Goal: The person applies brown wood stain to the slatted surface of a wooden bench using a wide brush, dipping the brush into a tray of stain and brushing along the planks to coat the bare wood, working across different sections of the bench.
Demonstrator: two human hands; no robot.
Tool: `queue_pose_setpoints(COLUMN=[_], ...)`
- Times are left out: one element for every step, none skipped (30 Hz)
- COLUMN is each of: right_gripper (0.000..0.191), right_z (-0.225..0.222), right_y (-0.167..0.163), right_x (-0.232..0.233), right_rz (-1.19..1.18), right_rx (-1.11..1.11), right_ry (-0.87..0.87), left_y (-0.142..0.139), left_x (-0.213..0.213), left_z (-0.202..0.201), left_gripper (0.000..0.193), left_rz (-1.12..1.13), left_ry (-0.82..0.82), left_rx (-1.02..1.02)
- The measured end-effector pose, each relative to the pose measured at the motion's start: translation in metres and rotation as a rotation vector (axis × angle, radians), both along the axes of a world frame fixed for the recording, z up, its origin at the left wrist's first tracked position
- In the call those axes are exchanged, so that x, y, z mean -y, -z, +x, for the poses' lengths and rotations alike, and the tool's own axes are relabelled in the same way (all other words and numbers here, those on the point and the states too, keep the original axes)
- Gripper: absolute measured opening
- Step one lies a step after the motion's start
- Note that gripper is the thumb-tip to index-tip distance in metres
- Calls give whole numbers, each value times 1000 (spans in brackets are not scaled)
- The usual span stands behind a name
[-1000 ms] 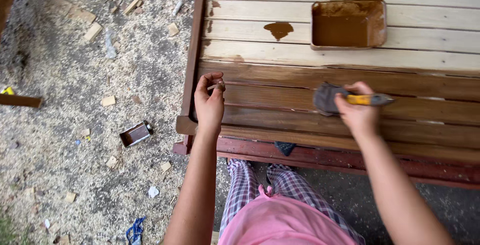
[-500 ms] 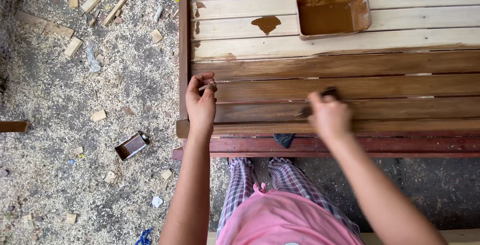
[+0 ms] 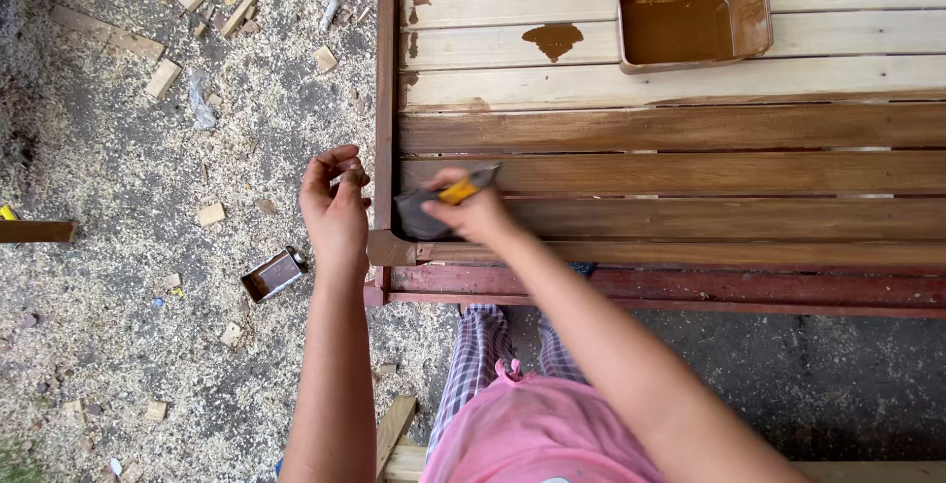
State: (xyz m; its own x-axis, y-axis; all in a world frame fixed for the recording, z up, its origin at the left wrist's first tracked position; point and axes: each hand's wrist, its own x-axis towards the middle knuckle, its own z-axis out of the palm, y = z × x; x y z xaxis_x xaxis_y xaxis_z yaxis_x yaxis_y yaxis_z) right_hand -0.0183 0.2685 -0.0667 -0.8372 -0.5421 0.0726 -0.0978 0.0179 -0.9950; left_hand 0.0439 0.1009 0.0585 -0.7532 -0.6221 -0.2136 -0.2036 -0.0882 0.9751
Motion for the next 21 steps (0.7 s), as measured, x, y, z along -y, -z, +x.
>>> queue_pose_setpoints(right_gripper=[30,32,31,30,29,28,29,30,30,30,30,30,32,34,35,36,37,37,38,39,38], right_z=[-8,-18,-25,-32,-39,-43,-46,-53,-59,-64,-69,-74,-78,-84,-90,-97,-105,-114,-126,-135,-142], right_y=[8,13,15,14,10,3,-3,-11,-20,-28,-36,-42,-47,-51,-55,-59,-65,-73,-83,-92,-101], right_x=[-25,-55,-85,-114,-142,-169,-192,-216,-243,-271,-300,-331,-363,-395,-425,-454,-483,-510,-533,-551,-565], right_rz=[-79,-157,-78,-2,78,156,152,149,196,247,278,311,397,481,490,498,590,681,817,954,988], right_rx=[190,377,352,324,224,127,194,257,223,193,221,248,193,138,157,176,166,154,224,291,279], right_ry=[-13,-26,-10,4,-36,-74,-92,-110,-114,-118,-101,-86,-67,-51,-49,-49,-64,-80,-41,0,-33], left_y=[0,2,3,5,6,6,7,7,6,5,5,5,6,8,11,15,19,22,25,27,28], left_x=[-5,-11,-20,-32,-43,-54,-68,-81,-93,-105,-117,-128,-138,-148,-159,-168,-177,-184,-191,-196,-201], left_z=[-4,-8,-13,-18,-23,-27,-31,-36,-39,-42,-43,-44,-46,-49,-50,-50,-48,-47,-45,-43,-41], left_gripper=[20,21,19,18,16,16,16,16,18,20,22,21,20,19,19,18,18,18,18,18,17], left_rz=[-15,-30,-47,-66,-87,-41,5,51,42,37,33,20,6,-8,14,35,54,56,59,62,55], left_ry=[6,11,32,52,72,87,105,124,130,135,141,141,139,135,135,134,130,122,113,104,85], left_rx=[39,74,34,-9,-53,-47,-42,-40,-41,-39,-34,-22,-14,-5,-16,-27,-37,-40,-46,-54,-46])
